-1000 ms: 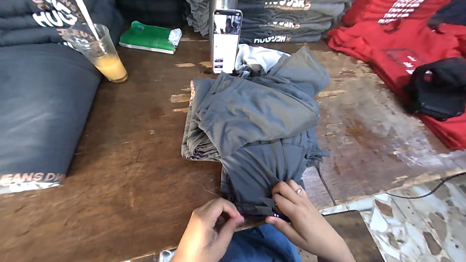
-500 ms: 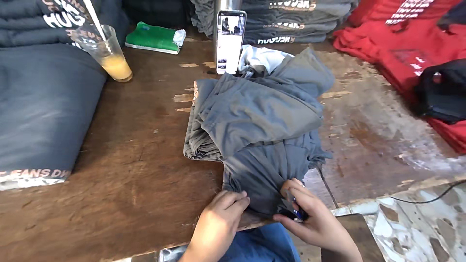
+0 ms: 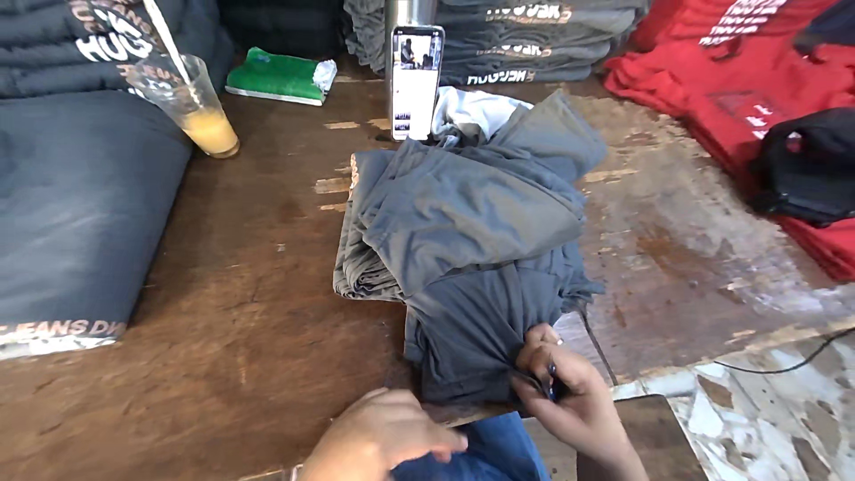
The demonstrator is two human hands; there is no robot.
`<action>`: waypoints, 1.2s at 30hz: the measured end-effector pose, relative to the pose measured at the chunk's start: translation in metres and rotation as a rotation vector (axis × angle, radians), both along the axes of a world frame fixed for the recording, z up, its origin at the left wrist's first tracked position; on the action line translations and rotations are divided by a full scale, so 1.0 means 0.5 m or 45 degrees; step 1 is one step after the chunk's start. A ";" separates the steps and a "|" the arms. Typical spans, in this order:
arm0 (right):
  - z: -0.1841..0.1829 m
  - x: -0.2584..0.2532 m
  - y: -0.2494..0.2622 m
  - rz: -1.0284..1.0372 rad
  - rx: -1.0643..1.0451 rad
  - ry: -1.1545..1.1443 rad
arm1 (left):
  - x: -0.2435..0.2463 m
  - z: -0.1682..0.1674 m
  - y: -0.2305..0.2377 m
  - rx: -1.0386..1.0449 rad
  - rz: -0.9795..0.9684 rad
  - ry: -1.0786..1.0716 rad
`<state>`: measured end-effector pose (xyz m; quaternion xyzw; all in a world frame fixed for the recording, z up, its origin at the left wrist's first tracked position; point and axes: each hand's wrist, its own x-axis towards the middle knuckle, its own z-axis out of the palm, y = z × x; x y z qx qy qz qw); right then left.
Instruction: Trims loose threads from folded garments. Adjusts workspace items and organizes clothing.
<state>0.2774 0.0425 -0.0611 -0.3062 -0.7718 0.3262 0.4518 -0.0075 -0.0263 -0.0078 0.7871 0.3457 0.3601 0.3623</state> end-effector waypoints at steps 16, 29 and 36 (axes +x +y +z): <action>0.125 0.030 0.000 -0.544 0.365 -0.089 | 0.073 -0.023 0.067 0.176 0.505 -0.555; 0.142 -0.039 0.039 -0.078 0.119 0.324 | 0.048 0.015 0.137 0.148 0.639 -0.596; 0.012 0.008 0.017 -0.231 0.137 -0.298 | 0.026 -0.084 0.004 0.136 0.800 0.557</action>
